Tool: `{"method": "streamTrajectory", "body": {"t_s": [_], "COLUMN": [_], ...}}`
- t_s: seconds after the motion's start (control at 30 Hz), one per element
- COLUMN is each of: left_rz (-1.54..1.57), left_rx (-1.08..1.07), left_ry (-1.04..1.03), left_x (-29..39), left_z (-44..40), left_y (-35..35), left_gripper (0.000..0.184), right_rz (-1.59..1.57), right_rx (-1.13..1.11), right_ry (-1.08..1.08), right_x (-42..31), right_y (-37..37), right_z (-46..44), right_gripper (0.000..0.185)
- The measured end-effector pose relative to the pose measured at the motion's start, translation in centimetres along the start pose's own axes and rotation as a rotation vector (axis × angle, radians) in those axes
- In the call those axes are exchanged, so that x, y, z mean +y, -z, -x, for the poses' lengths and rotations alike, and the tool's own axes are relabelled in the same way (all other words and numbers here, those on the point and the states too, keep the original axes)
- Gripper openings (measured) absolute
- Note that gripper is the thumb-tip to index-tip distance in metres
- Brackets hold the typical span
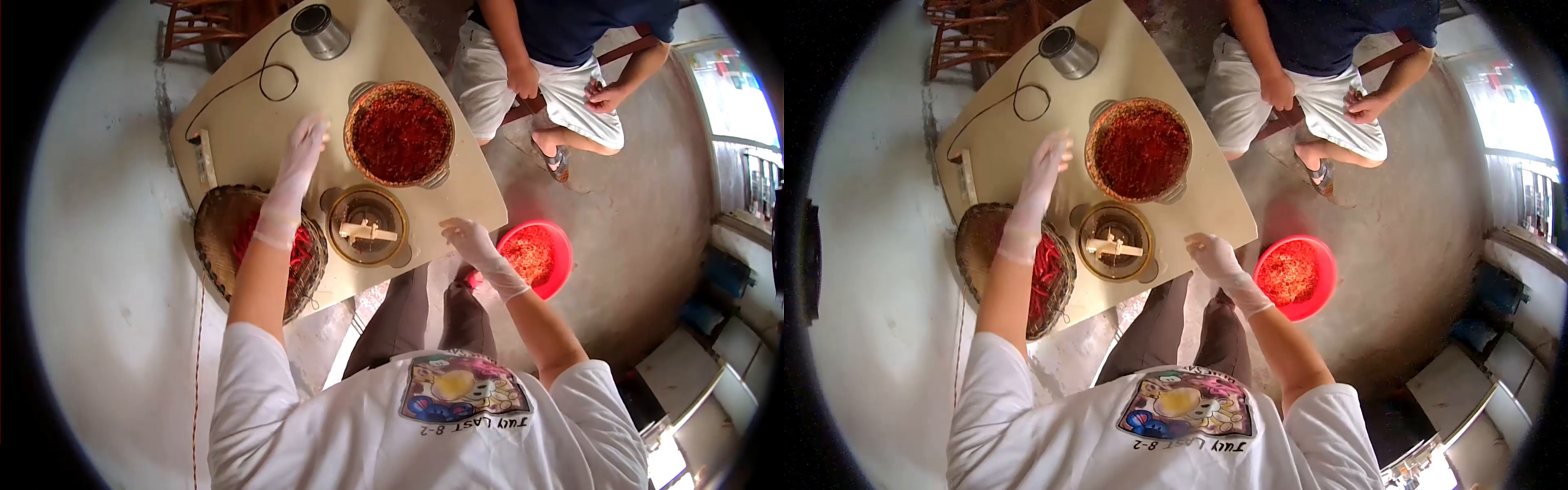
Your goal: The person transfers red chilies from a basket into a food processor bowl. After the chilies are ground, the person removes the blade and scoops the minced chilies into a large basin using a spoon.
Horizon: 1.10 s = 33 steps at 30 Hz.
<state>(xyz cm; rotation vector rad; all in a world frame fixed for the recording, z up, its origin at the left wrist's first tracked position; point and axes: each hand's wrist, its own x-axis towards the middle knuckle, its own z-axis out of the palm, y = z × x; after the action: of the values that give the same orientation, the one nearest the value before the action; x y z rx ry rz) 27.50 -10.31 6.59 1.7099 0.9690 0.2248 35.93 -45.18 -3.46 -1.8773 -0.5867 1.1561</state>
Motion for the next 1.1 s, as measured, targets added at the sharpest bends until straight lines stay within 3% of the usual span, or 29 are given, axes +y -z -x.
{"method": "streamTrajectory", "body": {"t_s": [0.03,0.13,0.2,0.33,0.47,0.6,0.8,1.0,1.1], "left_rz": [-0.114,-0.158,0.079,-0.085,-0.219,-0.227,-0.409,-0.335,-0.290], "left_rx": [0.009,-0.209,-0.459,-0.670,-0.796,-0.821,-0.737,-0.719,-0.592], "left_ry": [-0.080,0.077,0.329,0.401,0.340,0.381,0.223,0.056,-0.031], "left_x": [-0.6,1.4,3.1,5.7,5.7,9.3,13.8,16.4,17.0], "left_z": [-3.0,-8.6,-10.3,-11.0,-11.7,-9.0,-2.3,5.9,11.7], "left_y": [-0.2,-1.1,-1.5,-2.0,-1.8,-3.3,-8.4,-14.3,-18.5], "left_gripper": [0.041,0.043,0.044,0.039,0.033,0.025,0.017,0.017,0.015], "right_rz": [-0.092,-0.350,-0.359,-0.394,-0.557,-0.586,-0.590,-0.591,-0.617], "right_rx": [-0.020,-0.093,-0.148,-0.044,0.018,0.064,0.129,0.216,0.269], "right_ry": [-0.030,-0.177,-0.240,-0.226,-0.258,-0.296,-0.274,-0.221,-0.233], "right_x": [1.0,1.5,-0.3,0.3,2.4,4.1,8.5,17.9,22.9], "right_y": [-0.3,-0.6,0.2,0.9,1.6,3.1,4.1,4.0,4.2], "right_z": [0.4,2.0,3.0,3.9,5.9,8.0,12.8,21.5,26.8], "right_gripper": [0.023,0.023,0.024,0.025,0.025,0.024,0.025,0.026,0.026]}}
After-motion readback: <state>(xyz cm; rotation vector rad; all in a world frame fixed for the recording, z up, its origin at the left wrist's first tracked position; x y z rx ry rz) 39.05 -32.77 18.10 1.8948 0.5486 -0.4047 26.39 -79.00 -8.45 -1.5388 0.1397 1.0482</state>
